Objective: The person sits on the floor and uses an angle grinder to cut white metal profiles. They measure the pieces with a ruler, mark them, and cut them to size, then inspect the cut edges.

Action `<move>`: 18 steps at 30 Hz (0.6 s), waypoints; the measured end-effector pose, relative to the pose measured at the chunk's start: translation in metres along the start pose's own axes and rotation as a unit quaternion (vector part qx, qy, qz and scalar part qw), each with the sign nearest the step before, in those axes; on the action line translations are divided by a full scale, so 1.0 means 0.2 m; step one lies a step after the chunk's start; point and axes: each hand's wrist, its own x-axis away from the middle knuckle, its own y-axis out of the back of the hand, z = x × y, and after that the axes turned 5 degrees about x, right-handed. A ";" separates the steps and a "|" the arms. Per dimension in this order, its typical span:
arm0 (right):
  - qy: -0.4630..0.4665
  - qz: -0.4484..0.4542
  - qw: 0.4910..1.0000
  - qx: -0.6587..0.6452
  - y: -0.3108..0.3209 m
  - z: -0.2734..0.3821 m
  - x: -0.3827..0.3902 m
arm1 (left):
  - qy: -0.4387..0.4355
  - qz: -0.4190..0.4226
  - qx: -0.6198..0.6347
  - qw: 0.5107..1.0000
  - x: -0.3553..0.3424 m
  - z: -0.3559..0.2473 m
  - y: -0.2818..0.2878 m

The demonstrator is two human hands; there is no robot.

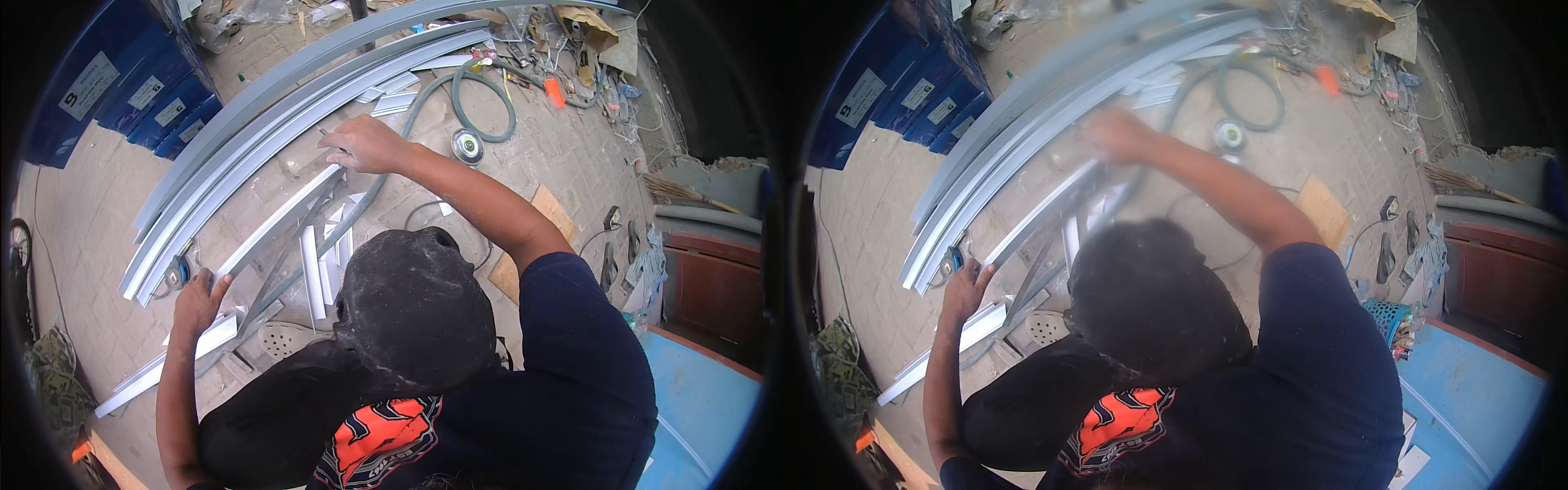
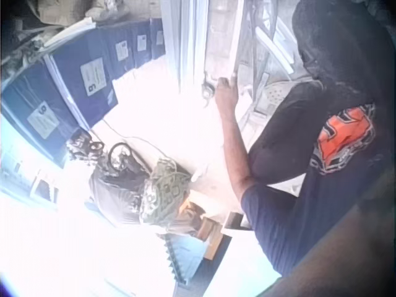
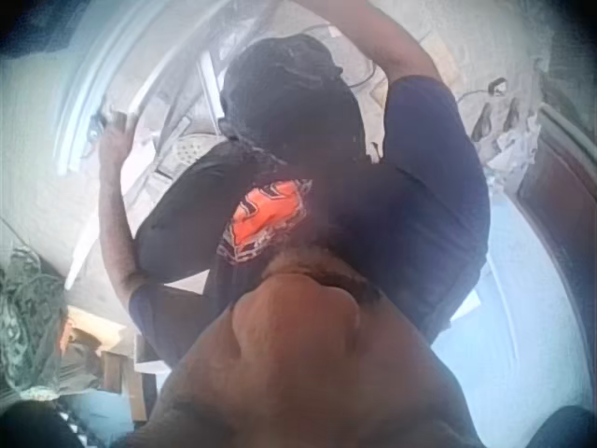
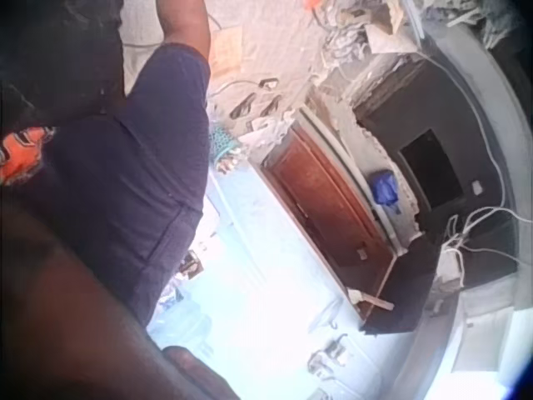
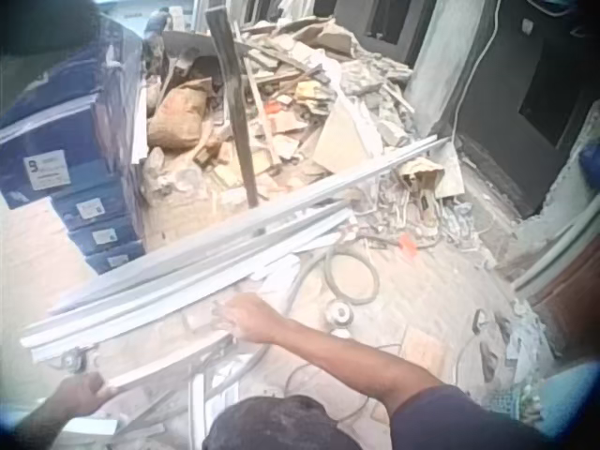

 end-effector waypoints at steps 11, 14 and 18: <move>0.012 0.026 0.988 -0.154 -0.35 0.39 0.45 | 0.126 -0.080 0.330 0.932 0.26 0.29 0.05; 0.215 0.047 0.951 -0.216 -0.64 0.72 0.19 | 0.144 -0.078 0.369 0.915 0.37 0.24 0.08; 0.338 0.189 0.908 -0.161 -0.99 1.14 -0.05 | 0.133 -0.080 0.472 0.868 0.52 0.17 0.12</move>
